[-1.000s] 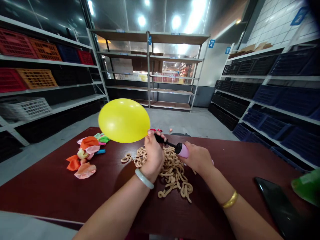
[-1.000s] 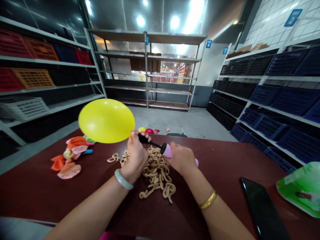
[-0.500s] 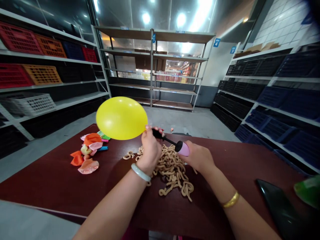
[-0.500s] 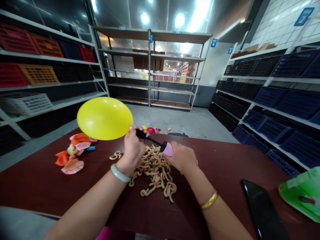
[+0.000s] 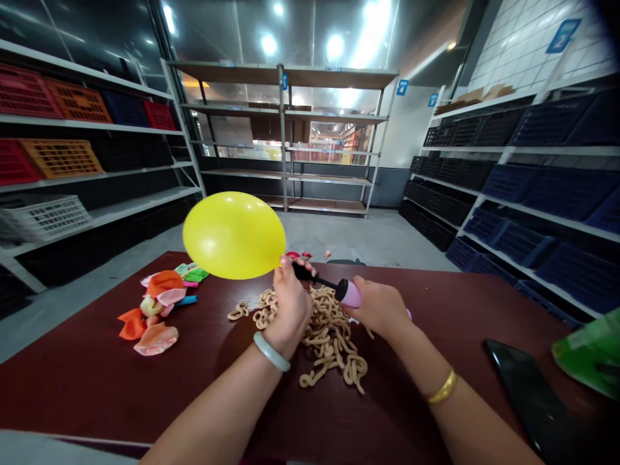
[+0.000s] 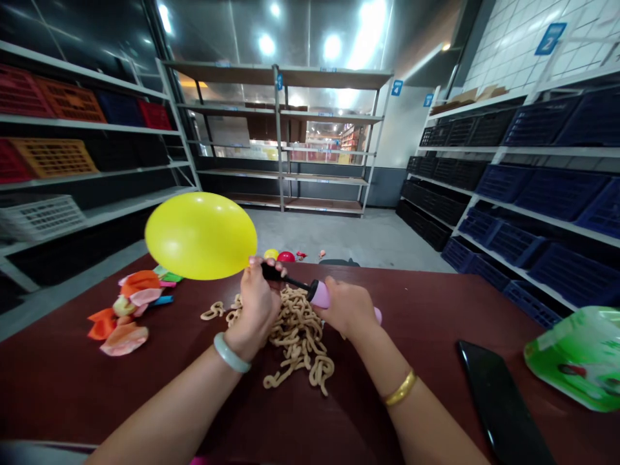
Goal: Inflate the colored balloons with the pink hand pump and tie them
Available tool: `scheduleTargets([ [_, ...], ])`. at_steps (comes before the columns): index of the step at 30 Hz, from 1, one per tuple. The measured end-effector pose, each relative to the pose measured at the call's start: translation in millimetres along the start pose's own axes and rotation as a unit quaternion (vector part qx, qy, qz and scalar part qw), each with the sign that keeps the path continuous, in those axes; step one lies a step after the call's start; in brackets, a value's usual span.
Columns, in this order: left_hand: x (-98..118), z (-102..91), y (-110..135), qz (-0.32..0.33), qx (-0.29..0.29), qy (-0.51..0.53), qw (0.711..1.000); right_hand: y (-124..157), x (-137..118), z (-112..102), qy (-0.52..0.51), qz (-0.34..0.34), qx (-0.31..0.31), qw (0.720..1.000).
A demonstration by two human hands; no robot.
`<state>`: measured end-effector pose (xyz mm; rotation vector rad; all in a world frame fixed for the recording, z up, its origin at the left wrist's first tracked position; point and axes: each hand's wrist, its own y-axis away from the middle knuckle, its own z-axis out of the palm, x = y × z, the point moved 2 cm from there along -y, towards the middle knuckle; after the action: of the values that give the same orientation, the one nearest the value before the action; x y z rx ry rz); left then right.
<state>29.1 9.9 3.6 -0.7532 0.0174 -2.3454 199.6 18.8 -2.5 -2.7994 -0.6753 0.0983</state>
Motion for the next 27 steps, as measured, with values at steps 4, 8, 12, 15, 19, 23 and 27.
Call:
scheduleTargets([
  [4, -26.0, 2.5, 25.9, -0.056, -0.016, -0.01, 0.998, 3.4, -8.7, -2.8, -0.021, 0.015, -0.001, 1.0],
  [8, -26.8, 2.5, 30.7, -0.056, -0.013, -0.019, 0.998, 5.4, -14.4, -4.6, -0.029, 0.021, -0.01, 0.999],
  [12, -13.0, 5.5, 18.4, -0.069, -0.027, -0.016, 0.997, 4.0, -15.1, -4.4, -0.047, 0.021, -0.009, 0.999],
  [15, 6.2, 2.4, -4.0, -0.064, -0.017, -0.004, 0.998, 1.6, -11.6, -3.3, -0.051, 0.023, -0.017, 0.998],
  [19, 34.9, -12.6, -39.4, -0.046, 0.039, 0.009, 0.998, -0.3, -3.9, -1.6, -0.032, 0.017, -0.038, 0.999],
  [23, 45.9, -19.0, -50.3, -0.003, 0.052, 0.008, 0.999, -0.4, 1.8, -1.7, -0.02, 0.012, -0.045, 0.999],
  [27, 25.3, -11.6, -28.3, 0.007, 0.05, -0.001, 0.999, 1.1, -0.4, -4.3, -0.008, 0.016, -0.05, 0.999],
])
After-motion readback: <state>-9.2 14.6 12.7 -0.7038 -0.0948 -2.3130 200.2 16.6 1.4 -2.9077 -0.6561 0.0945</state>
